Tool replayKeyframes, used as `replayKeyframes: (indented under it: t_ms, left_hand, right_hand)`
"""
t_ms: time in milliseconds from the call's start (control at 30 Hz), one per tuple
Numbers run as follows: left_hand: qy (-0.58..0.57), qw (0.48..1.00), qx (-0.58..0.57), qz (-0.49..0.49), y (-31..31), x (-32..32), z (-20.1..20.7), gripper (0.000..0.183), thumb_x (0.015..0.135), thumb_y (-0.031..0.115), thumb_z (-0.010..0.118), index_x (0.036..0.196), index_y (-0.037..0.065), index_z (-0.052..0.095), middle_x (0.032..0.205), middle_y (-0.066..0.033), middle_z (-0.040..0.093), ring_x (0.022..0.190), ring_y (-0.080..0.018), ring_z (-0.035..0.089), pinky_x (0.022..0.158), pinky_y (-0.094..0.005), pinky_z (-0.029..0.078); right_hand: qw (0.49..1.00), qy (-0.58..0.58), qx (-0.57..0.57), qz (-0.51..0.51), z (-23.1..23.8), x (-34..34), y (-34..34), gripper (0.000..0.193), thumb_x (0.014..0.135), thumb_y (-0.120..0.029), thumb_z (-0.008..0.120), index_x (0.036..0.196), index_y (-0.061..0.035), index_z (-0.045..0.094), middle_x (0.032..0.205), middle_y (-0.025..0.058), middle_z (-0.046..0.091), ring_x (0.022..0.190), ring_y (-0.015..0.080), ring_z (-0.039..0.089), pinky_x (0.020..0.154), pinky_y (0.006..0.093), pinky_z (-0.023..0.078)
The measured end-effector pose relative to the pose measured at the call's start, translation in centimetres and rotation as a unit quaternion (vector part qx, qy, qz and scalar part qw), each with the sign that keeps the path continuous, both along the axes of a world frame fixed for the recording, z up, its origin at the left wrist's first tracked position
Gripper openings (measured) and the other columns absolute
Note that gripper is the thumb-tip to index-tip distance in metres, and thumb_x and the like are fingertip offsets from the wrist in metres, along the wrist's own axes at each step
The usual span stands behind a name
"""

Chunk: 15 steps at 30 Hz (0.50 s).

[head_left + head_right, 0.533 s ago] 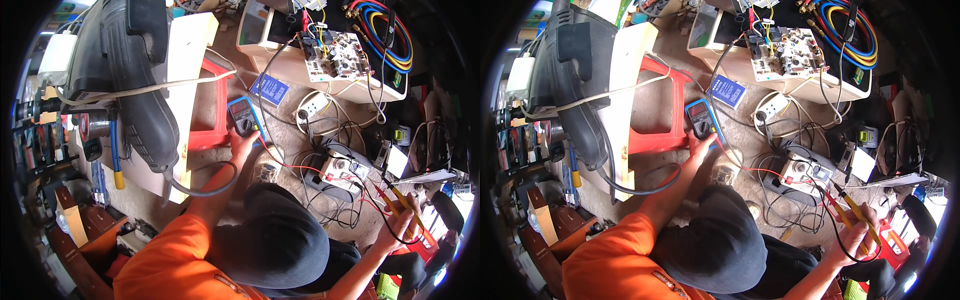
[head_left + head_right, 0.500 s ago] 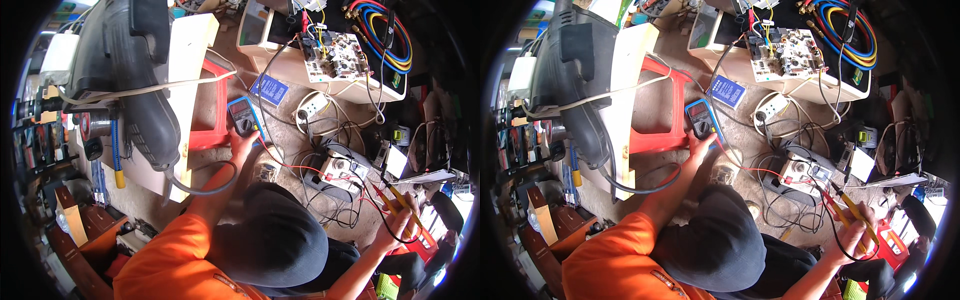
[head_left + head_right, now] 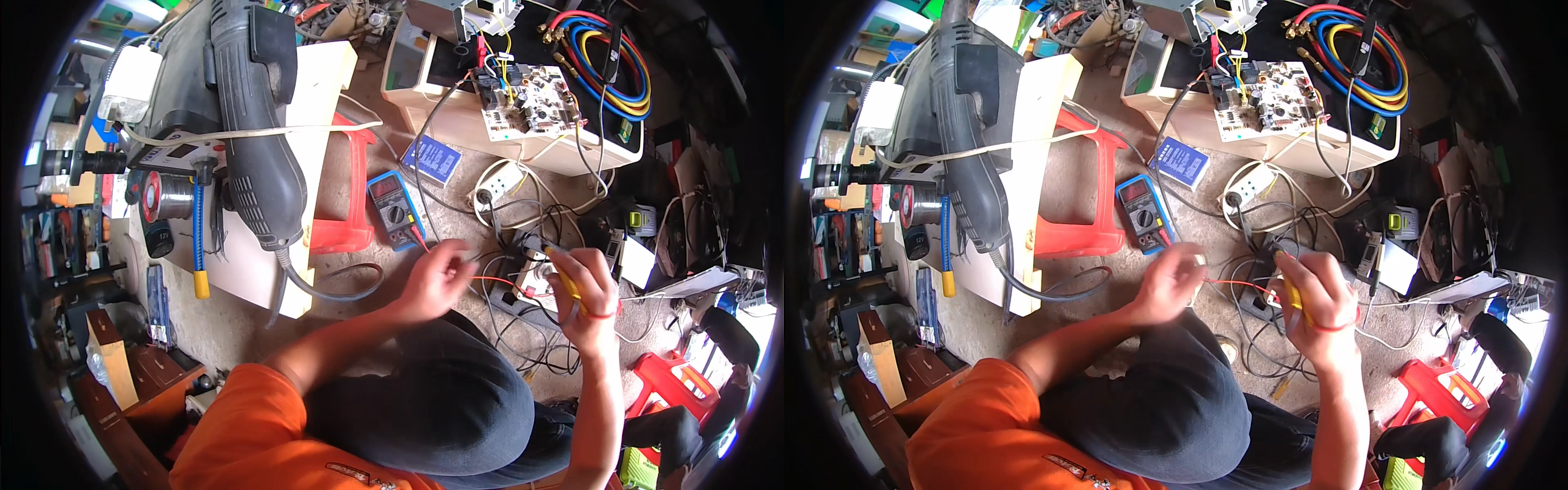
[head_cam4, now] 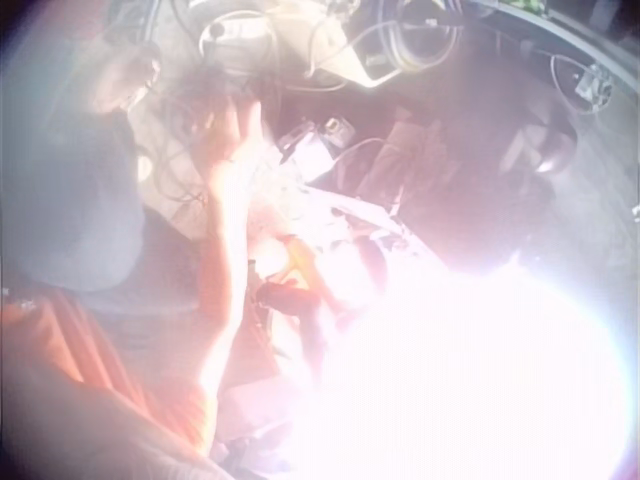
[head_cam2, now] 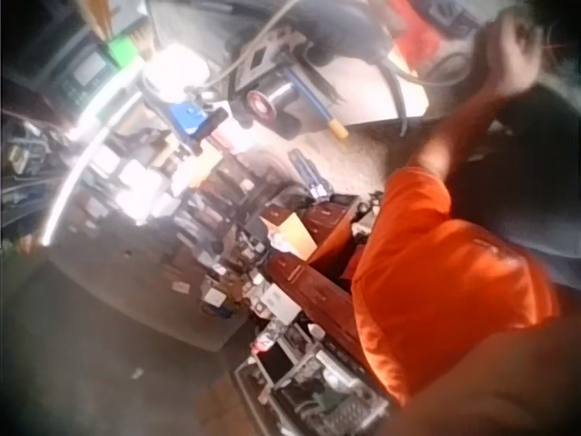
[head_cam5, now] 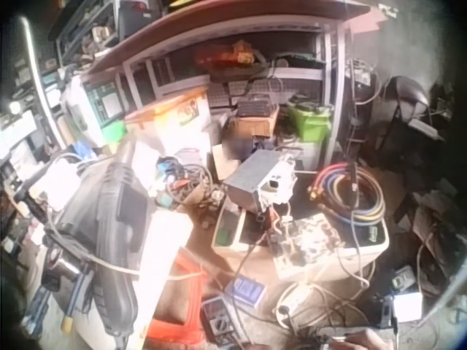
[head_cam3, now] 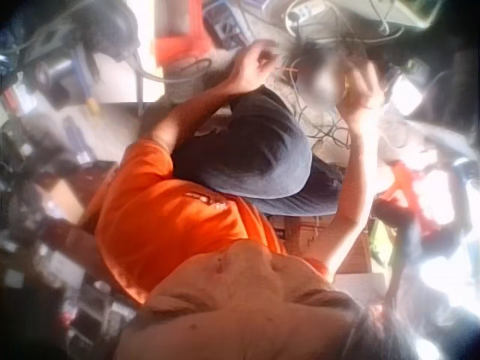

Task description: The person uses a multimeter to test voltage on a circuit board, touching probes to various points and observing the digital display. They then connect wires to a power supply and continue testing the board.

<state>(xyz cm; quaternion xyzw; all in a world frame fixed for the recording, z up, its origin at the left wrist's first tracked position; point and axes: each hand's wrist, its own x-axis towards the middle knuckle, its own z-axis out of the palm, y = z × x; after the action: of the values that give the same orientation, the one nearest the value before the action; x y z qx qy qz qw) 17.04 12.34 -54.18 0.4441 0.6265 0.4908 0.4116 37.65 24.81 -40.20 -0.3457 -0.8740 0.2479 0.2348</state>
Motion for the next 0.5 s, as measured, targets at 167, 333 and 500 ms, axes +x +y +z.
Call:
replayKeyframes:
  t_ms: [167, 333, 500]
  left_hand:
    - [0.061, 0.982, 0.174, -0.041, 5.7, 1.4, 7.1, 0.046, 0.090, 0.000, 0.070, 0.133, 0.006, 0.056, 0.092, -0.0087, 0.066, 0.077, -0.0195, 0.068, 0.067, -0.0328, 0.056]
    - [0.130, 0.981, 0.135, -0.046, 6.3, -0.2, 6.1, 0.043, 0.089, 0.002, 0.072, 0.130, 0.004, 0.056, 0.096, -0.0161, 0.070, 0.084, -0.0309, 0.073, 0.070, -0.0377, 0.058]
    - [0.137, 0.973, 0.113, -0.146, 5.9, -2.1, 5.4, 0.043, 0.087, 0.004, 0.075, 0.125, 0.001, 0.056, 0.094, -0.0181, 0.072, 0.086, -0.0347, 0.074, 0.070, -0.0402, 0.059]
  right_hand:
    - [0.995, 0.016, -0.094, 0.000, -0.9, -4.7, 0.8, 0.021, 0.081, 0.004, 0.070, 0.101, -0.0006, 0.073, 0.094, 0.0135, 0.066, 0.081, 0.0334, 0.070, 0.069, 0.0391, 0.056]
    - [0.992, 0.030, -0.107, -0.060, -1.7, -6.4, 0.2, 0.023, 0.080, 0.007, 0.066, 0.102, 0.0012, 0.072, 0.094, 0.0151, 0.066, 0.080, 0.0338, 0.069, 0.069, 0.0386, 0.056]
    - [0.993, -0.006, -0.110, -0.048, -1.7, -6.2, -0.8, 0.029, 0.076, 0.007, 0.069, 0.104, 0.0005, 0.072, 0.096, 0.0144, 0.067, 0.083, 0.0337, 0.068, 0.072, 0.0391, 0.055]
